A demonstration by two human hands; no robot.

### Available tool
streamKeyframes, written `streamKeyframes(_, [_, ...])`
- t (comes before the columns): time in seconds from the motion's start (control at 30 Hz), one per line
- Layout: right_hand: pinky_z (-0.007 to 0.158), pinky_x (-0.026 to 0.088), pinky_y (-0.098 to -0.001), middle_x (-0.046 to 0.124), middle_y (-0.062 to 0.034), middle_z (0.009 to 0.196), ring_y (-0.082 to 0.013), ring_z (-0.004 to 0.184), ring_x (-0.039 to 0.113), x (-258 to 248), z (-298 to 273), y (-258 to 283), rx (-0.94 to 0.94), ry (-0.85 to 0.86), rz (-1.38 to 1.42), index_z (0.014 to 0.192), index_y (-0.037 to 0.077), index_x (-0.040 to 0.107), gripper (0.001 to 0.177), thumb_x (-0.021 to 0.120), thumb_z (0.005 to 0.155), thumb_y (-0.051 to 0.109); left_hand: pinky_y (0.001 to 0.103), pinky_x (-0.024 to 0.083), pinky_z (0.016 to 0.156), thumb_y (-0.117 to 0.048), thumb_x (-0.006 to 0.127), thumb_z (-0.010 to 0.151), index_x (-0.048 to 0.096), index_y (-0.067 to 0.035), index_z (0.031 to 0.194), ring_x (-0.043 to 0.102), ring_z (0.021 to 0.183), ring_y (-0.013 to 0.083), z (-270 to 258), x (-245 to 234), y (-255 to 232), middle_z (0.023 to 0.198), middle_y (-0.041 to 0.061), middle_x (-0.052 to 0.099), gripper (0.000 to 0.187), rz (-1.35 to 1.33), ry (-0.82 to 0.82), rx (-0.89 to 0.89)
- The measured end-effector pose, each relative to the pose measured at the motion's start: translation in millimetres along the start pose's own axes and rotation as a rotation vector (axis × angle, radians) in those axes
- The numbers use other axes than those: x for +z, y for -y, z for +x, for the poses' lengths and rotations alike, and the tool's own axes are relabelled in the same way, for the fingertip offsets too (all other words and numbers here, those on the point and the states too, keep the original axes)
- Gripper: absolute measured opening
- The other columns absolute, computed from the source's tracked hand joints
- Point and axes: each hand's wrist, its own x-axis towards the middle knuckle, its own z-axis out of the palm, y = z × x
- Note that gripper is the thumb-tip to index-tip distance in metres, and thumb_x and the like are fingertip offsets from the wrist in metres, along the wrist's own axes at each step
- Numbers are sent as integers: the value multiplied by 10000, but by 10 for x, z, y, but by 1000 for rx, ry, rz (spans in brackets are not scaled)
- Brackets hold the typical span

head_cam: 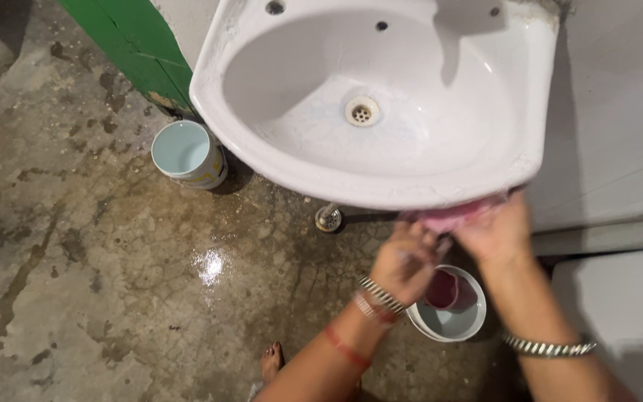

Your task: The person scrubs a white wall-mounted sink using a colorful sponge, focusing on the basin, rim, and surrounding wall area. The person repeatedly wipes and scrubs different sections of the sink and the wall behind it.

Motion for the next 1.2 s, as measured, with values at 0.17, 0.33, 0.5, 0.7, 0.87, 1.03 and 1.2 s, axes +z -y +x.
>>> streamKeyframes(0.17, [1229, 246, -576, 411, -159, 1646, -349, 1513, 368, 110, -186, -389, 56, 113, 80, 1571, 75, 363, 812, 280, 1009, 656, 433, 518, 940, 193, 483, 561, 503, -139, 1267, 637, 803, 186, -486, 21, -412, 1004, 35, 608, 781, -48, -89, 33])
streamKeyframes(0.33, [1134, 242, -765, 399, -175, 1586, -392, 1453, 400, 243, -72, 189, 71, -86, -20, 1511, 129, 377, 667, 243, 1002, 540, 510, 527, 1039, 224, 549, 672, 540, -208, 1191, 617, 871, 163, 111, -159, 130, 919, -28, 588, 675, -57, -145, 7])
streamKeyframes(0.5, [1149, 289, -706, 422, -237, 1552, -414, 1419, 432, 11, 49, 493, -32, -193, -19, 1480, 54, 388, 664, 166, 1025, 484, 484, 509, 1061, 155, 546, 833, 579, 64, 883, 647, 1108, 255, 529, -224, 445, 1187, 106, 671, 109, 24, 146, -12])
streamKeyframes(0.7, [1156, 413, -551, 541, -227, 1424, -324, 1337, 535, -343, 15, 144, -36, -29, 55, 1371, -45, 454, 480, 266, 1030, 235, 483, 526, 1003, 214, 490, 673, 625, -12, 1098, 589, 1060, 254, 297, 14, 120, 1119, 95, 603, 501, 149, -66, 65])
streamKeyframes(0.87, [1125, 447, -496, 561, -238, 1312, -343, 1248, 559, -342, -88, -135, 128, -82, 48, 1249, -93, 485, 367, 401, 900, -17, 449, 497, 969, 149, 481, 605, 624, -153, 1099, 596, 1024, 236, 33, 154, -246, 1061, 46, 614, 597, 75, -219, 55])
streamKeyframes(1.03, [1143, 467, -523, 491, -229, 1293, -365, 1241, 524, -500, 7, -537, 85, -107, 46, 1142, -65, 448, 415, 438, 769, -245, 410, 474, 870, -69, 586, 748, 616, -103, 1004, 582, 966, 242, -134, 40, -637, 1009, 58, 650, 260, 47, -205, 38])
streamKeyframes(1.2, [1103, 453, -528, 545, -233, 1340, -379, 1258, 549, -389, 150, -1031, 127, -50, 25, 1218, -85, 521, 533, 435, 716, -241, 416, 448, 807, -343, 635, 898, 611, -159, 1008, 581, 979, 228, -294, -59, -1120, 1015, 18, 622, 215, 14, -301, 113])
